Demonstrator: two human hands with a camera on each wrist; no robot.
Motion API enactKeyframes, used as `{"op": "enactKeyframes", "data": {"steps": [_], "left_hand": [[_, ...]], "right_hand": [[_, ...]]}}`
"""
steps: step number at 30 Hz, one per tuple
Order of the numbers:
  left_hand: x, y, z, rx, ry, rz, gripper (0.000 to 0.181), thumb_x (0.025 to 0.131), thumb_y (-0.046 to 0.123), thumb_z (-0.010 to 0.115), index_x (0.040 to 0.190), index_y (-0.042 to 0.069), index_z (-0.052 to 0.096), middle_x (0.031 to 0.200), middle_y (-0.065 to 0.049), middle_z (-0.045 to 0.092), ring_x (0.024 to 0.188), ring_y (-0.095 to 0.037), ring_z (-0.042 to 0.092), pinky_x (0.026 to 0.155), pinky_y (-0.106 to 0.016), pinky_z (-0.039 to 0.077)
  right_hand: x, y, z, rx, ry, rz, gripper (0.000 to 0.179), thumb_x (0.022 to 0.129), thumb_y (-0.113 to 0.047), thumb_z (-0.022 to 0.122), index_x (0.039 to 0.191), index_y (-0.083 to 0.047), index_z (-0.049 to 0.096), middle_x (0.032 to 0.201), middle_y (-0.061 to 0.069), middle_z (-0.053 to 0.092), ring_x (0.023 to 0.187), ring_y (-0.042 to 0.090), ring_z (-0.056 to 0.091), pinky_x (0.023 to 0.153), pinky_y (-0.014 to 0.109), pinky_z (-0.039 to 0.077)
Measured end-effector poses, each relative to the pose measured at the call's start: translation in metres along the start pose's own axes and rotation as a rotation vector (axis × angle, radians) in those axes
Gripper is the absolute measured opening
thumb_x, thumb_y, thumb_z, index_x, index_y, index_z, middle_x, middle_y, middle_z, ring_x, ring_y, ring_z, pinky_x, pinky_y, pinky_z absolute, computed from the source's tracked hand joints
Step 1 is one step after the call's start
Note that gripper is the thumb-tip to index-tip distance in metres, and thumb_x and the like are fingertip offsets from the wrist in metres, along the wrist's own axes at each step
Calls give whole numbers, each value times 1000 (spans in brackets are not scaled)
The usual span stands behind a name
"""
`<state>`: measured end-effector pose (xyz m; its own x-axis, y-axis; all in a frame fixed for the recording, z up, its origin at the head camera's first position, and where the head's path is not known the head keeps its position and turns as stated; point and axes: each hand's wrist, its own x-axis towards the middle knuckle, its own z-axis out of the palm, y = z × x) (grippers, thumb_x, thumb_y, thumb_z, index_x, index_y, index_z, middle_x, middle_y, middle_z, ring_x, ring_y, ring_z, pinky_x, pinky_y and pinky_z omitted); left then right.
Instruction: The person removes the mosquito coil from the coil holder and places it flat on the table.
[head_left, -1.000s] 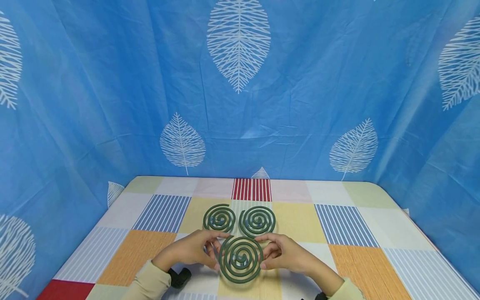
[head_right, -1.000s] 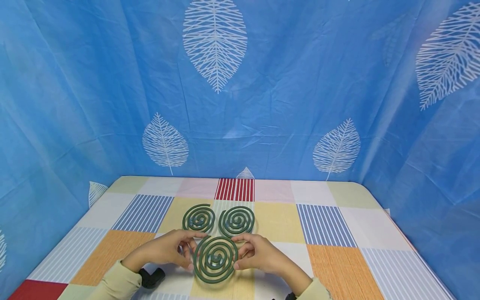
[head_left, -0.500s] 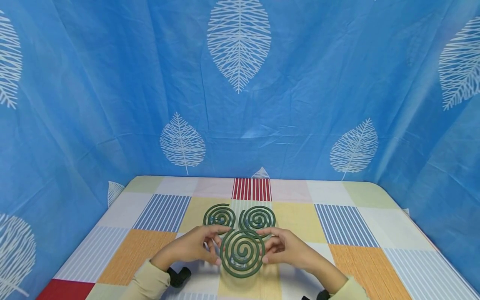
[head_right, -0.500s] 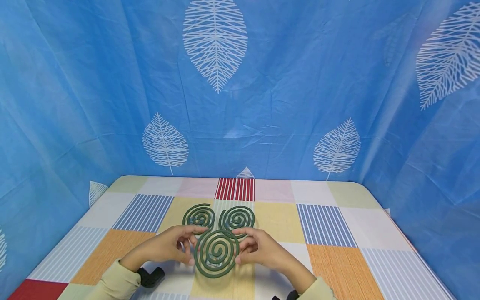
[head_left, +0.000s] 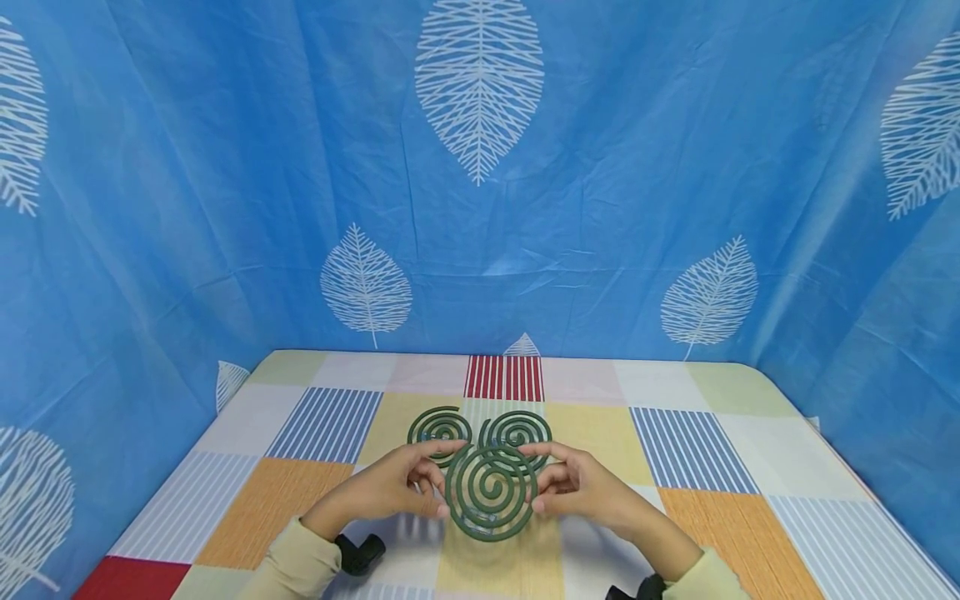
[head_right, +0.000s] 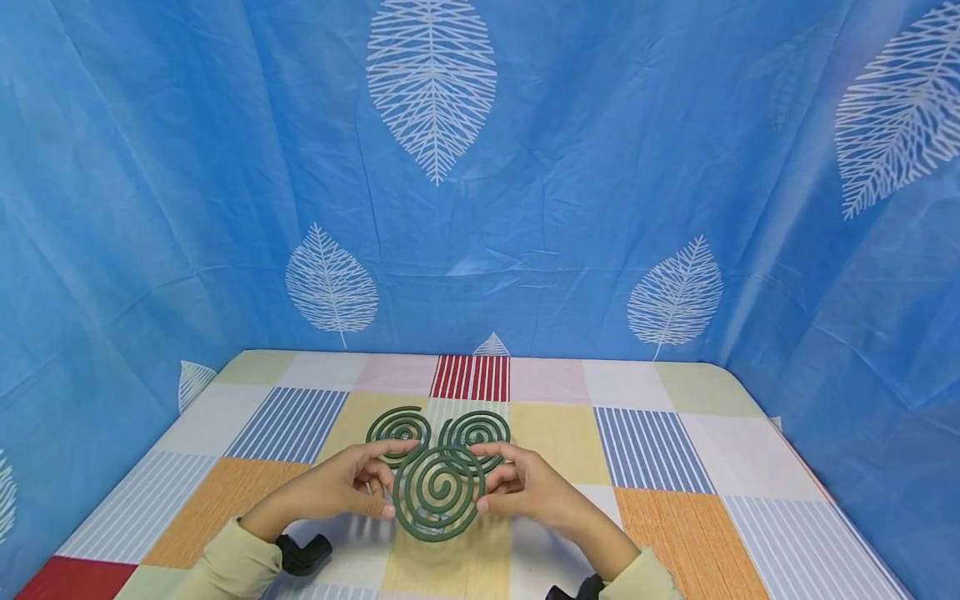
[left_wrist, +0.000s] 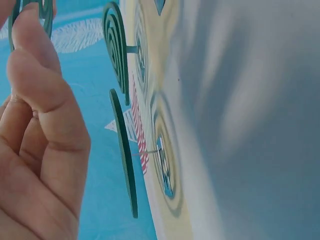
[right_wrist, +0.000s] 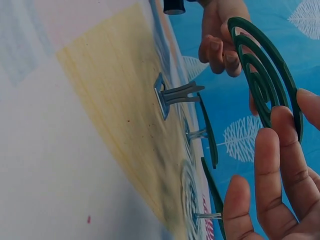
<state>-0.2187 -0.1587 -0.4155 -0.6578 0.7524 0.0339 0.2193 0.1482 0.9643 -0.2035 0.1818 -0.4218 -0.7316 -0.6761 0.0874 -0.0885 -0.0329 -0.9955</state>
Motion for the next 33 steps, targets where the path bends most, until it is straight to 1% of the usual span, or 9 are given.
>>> {"op": "enactKeyframes", "data": {"steps": [4, 8, 12, 16, 24, 27, 33], "left_hand": [[2, -1, 2, -27, 7, 12, 83, 100, 6, 77, 165, -12, 27, 98, -3, 72, 76, -9, 61, 73, -29, 53], [5, 0, 7, -12, 38, 28, 83, 100, 6, 76, 165, -12, 28, 96, -3, 72, 76, -9, 60, 72, -28, 52], [5, 4, 13, 13, 77, 15, 83, 99, 5, 77, 165, -12, 29, 96, -4, 71, 76, -10, 58, 72, -27, 51], [7, 10, 20, 33, 115, 4, 83, 99, 6, 78, 164, -12, 30, 97, -4, 72, 75, -10, 60, 72, -27, 52], [13, 16, 32, 36, 165, -6, 83, 99, 7, 80, 164, -11, 32, 98, -5, 73, 75, -11, 63, 70, -27, 52], [16, 16, 36, 48, 180, -12, 82, 99, 8, 79, 164, -10, 32, 98, -5, 74, 76, -13, 65, 70, -28, 52], [22, 17, 43, 72, 224, -35, 81, 99, 11, 80, 164, -7, 35, 99, -4, 75, 79, -16, 67, 71, -28, 53]], "right_hand": [[-1, 0, -4, 1, -8, -3, 73, 99, 1, 74, 156, 19, 32, 102, -1, 78, 88, 10, 71, 76, 24, 56], [-2, 0, -7, -1, -9, 7, 75, 99, 1, 74, 157, 19, 31, 104, 3, 78, 89, 11, 72, 77, 25, 56], [-3, -3, -12, -21, 3, 23, 77, 98, 0, 76, 158, 18, 31, 105, 4, 77, 89, 12, 72, 77, 25, 55], [-5, -6, -17, -35, 9, 27, 77, 97, -1, 76, 159, 17, 33, 105, 3, 75, 93, 14, 73, 79, 26, 56], [-9, -8, -30, -47, -13, -12, 80, 93, 1, 80, 158, 16, 35, 104, 4, 71, 94, 14, 70, 83, 28, 58], [-10, -8, -35, -63, -11, -27, 80, 93, 1, 81, 157, 17, 36, 105, 3, 72, 95, 13, 70, 84, 28, 58], [-11, -10, -43, -92, -7, -32, 78, 95, 1, 79, 157, 19, 35, 105, 1, 73, 95, 13, 70, 83, 28, 58]]}}
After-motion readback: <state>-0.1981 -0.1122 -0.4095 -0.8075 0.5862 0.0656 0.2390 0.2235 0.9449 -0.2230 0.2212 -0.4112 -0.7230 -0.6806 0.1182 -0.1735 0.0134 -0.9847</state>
